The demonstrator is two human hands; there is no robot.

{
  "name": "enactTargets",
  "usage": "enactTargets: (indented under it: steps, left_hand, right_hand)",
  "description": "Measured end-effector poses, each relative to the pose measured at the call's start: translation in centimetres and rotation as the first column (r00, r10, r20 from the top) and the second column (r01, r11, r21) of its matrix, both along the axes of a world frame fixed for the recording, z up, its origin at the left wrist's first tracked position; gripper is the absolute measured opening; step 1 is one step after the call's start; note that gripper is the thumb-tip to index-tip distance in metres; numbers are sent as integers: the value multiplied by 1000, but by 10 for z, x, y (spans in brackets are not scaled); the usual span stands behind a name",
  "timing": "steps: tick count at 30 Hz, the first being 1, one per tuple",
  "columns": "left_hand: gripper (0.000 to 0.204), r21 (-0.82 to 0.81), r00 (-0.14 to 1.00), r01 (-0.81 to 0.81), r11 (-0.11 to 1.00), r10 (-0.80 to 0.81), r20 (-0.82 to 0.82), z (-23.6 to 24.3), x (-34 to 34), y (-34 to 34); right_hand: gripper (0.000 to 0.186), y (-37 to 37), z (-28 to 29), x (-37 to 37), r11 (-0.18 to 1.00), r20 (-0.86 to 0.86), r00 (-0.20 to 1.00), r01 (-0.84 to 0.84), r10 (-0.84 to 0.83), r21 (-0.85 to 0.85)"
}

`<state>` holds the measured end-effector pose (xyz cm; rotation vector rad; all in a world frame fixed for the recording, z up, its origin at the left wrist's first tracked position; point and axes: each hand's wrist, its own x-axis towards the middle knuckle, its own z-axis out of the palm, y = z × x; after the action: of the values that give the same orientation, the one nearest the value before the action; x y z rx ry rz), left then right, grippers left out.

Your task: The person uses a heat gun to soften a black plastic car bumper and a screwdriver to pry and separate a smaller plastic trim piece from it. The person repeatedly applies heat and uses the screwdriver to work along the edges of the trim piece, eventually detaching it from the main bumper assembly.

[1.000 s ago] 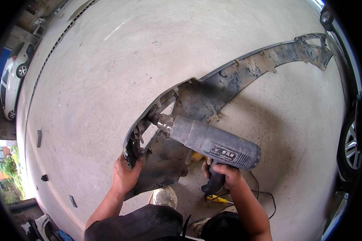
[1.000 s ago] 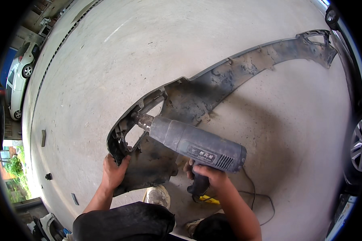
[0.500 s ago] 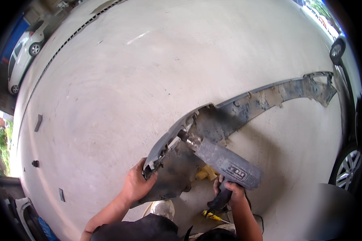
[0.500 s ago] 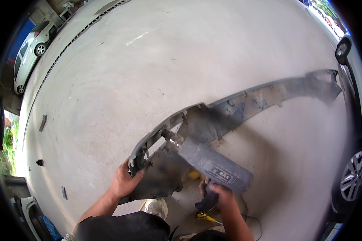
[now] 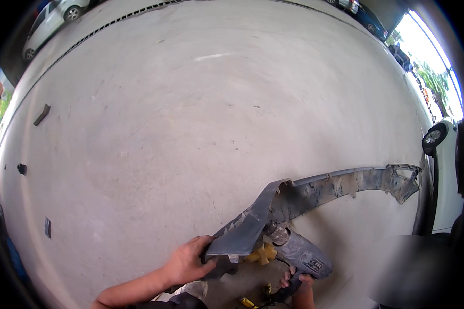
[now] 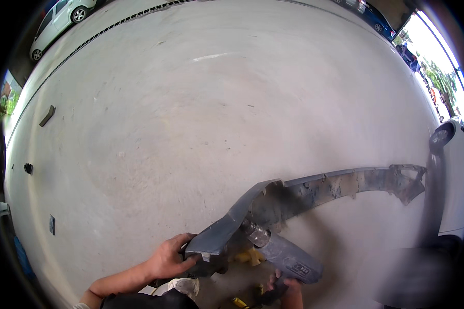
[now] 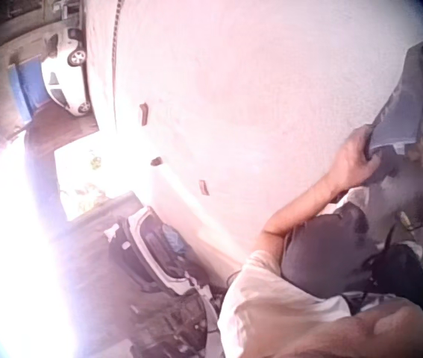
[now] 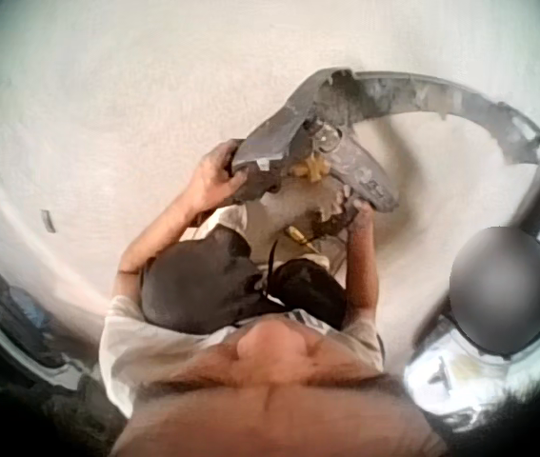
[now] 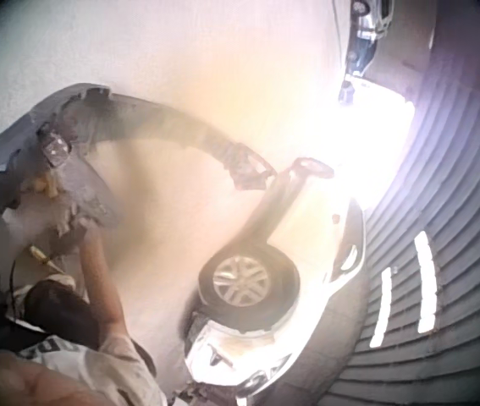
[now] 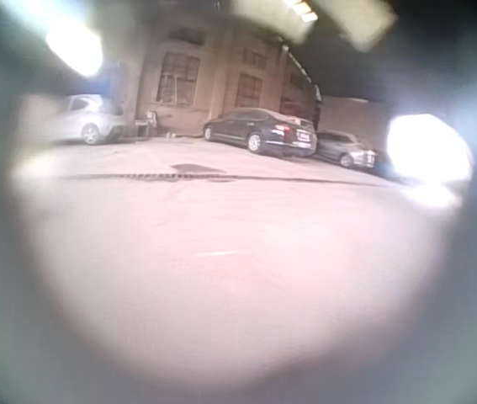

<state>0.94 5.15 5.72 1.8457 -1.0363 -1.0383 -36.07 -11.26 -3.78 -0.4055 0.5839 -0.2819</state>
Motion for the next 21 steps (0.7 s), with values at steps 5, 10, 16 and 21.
enactTargets:
  steps: [5, 10, 16, 21]
  left_hand:
    - [51, -93, 1000, 19, 995, -18, 13, -5, 5, 8]
    - [50, -53, 1000, 7, 999, -8, -22, -5, 5, -1]
    - [47, 40, 1000, -31, 999, 30, 9, -4, 9, -5]
    - [34, 41, 990, -77, 996, 81, -114, 8, 3, -24]
  right_hand:
    - [40, -17, 21, -11, 999, -136, 990, 44, -45, -6]
    - [43, -73, 50, -88, 964, -345, 939, -95, 4, -247]
    - [45, -96, 75, -114, 882, -582, 723, 79, -372, -465]
    - [44, -75, 34, -180, 827, -550, 622, 351, -557, -440]
